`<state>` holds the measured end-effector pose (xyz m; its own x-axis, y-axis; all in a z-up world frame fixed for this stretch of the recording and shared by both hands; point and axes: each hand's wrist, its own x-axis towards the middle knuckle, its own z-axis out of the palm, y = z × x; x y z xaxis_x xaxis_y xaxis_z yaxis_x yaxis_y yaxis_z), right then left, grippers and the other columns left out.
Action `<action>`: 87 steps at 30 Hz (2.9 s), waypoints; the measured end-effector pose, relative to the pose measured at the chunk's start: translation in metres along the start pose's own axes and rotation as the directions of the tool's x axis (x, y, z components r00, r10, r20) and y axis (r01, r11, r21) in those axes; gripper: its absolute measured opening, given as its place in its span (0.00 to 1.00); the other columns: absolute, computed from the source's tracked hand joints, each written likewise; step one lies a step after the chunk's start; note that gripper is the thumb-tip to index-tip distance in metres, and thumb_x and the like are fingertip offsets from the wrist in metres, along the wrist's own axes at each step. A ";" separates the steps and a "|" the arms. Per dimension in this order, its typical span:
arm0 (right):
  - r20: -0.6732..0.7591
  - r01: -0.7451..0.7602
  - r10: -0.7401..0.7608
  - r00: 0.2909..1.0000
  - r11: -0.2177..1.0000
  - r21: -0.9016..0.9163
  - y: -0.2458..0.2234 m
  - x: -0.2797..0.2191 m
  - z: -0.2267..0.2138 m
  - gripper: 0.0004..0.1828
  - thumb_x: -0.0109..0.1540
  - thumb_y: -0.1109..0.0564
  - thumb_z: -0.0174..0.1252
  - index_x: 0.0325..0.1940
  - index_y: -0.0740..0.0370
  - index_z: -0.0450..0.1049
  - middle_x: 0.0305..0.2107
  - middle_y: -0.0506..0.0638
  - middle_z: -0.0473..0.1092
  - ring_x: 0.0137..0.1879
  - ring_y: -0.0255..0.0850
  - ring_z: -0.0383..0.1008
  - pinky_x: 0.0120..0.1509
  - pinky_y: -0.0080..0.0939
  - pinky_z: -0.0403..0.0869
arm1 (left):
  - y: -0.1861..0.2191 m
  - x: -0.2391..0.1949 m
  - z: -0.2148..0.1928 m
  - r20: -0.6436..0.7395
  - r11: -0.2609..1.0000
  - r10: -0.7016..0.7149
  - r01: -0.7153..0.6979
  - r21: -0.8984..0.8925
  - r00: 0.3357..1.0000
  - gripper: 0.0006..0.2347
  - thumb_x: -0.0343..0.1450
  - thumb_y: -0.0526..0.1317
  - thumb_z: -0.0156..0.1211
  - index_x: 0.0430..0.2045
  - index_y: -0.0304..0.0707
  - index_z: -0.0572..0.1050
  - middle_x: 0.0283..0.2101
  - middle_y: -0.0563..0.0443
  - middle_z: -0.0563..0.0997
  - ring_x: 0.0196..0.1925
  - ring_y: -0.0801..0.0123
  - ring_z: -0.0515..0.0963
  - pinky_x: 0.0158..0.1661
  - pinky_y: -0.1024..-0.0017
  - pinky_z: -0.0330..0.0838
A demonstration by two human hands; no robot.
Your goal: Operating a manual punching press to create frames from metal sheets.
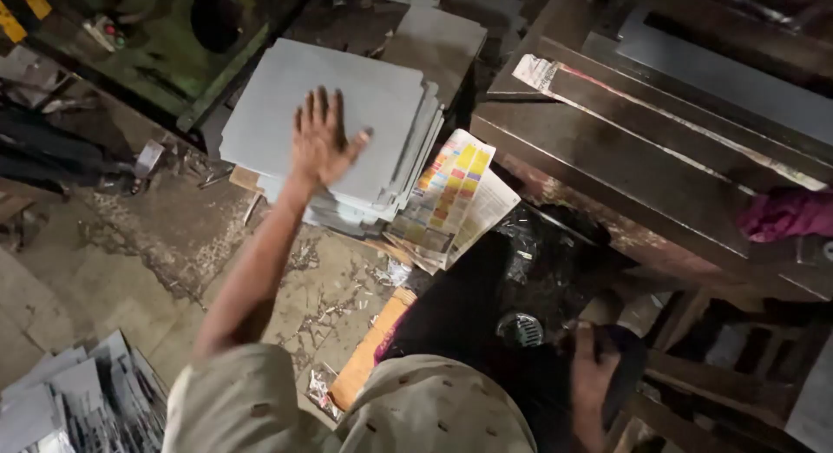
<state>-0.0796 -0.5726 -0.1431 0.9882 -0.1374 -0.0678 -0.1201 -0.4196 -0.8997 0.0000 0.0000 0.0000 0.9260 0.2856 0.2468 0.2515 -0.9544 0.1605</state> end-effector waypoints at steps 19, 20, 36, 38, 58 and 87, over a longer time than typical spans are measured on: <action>0.022 0.121 -0.136 0.990 0.934 0.336 -0.088 0.140 0.014 0.23 0.68 0.45 0.60 0.54 0.68 0.76 0.48 0.50 0.76 0.52 0.39 0.73 0.58 0.41 0.71 | 0.042 -0.144 -0.050 0.039 0.951 -0.024 0.011 0.310 0.999 0.36 0.66 0.37 0.64 0.72 0.36 0.59 0.75 0.40 0.64 0.71 0.51 0.66 0.61 0.52 0.68; 0.090 -0.023 -0.020 0.996 0.887 0.460 -0.090 0.170 0.013 0.23 0.69 0.41 0.57 0.53 0.64 0.76 0.45 0.50 0.75 0.49 0.40 0.72 0.54 0.42 0.71 | 0.045 -0.143 -0.055 -0.006 0.930 0.038 -0.034 0.365 0.999 0.32 0.68 0.36 0.60 0.70 0.31 0.60 0.72 0.38 0.67 0.69 0.50 0.70 0.57 0.55 0.71; 0.186 -0.231 0.139 0.973 0.673 0.703 -0.142 0.408 0.062 0.33 0.71 0.30 0.37 0.41 0.59 0.73 0.24 0.51 0.70 0.24 0.41 0.66 0.27 0.41 0.67 | 0.055 -0.165 -0.135 0.236 0.369 -0.579 0.509 -0.777 0.780 0.25 0.77 0.55 0.53 0.60 0.31 0.73 0.46 0.37 0.76 0.18 0.60 0.65 0.15 0.64 0.60; -0.015 0.064 -0.070 0.997 0.776 0.628 -0.030 0.419 0.080 0.29 0.74 0.39 0.37 0.43 0.65 0.71 0.27 0.55 0.72 0.29 0.45 0.70 0.33 0.46 0.70 | 0.096 -0.148 -0.129 0.264 0.185 -0.579 0.440 -0.879 0.771 0.22 0.72 0.54 0.58 0.54 0.40 0.72 0.41 0.46 0.78 0.18 0.70 0.70 0.14 0.69 0.62; -0.337 -0.314 0.523 0.783 0.800 0.512 0.046 -0.064 -0.010 0.38 0.68 0.41 0.51 0.74 0.70 0.56 0.66 0.63 0.60 0.69 0.56 0.60 0.72 0.58 0.58 | 0.390 0.002 0.033 0.528 -0.348 0.078 0.519 -0.780 0.846 0.23 0.75 0.48 0.57 0.53 0.22 0.65 0.47 0.38 0.72 0.38 0.60 0.74 0.41 0.63 0.75; -0.315 -0.301 0.507 0.802 0.799 0.520 0.047 -0.110 -0.011 0.38 0.69 0.33 0.51 0.61 0.74 0.67 0.43 0.64 0.65 0.44 0.54 0.63 0.48 0.53 0.61 | 0.481 0.116 0.121 0.449 -0.094 0.471 0.550 -0.830 0.759 0.18 0.74 0.49 0.60 0.48 0.32 0.76 0.42 0.42 0.86 0.37 0.64 0.87 0.34 0.69 0.85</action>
<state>-0.1949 -0.5871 -0.1736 0.7020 -0.6054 -0.3749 -0.3441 0.1726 -0.9229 0.2626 -0.4367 -0.0093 0.9480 -0.2714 -0.1663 0.2516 0.3189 0.9138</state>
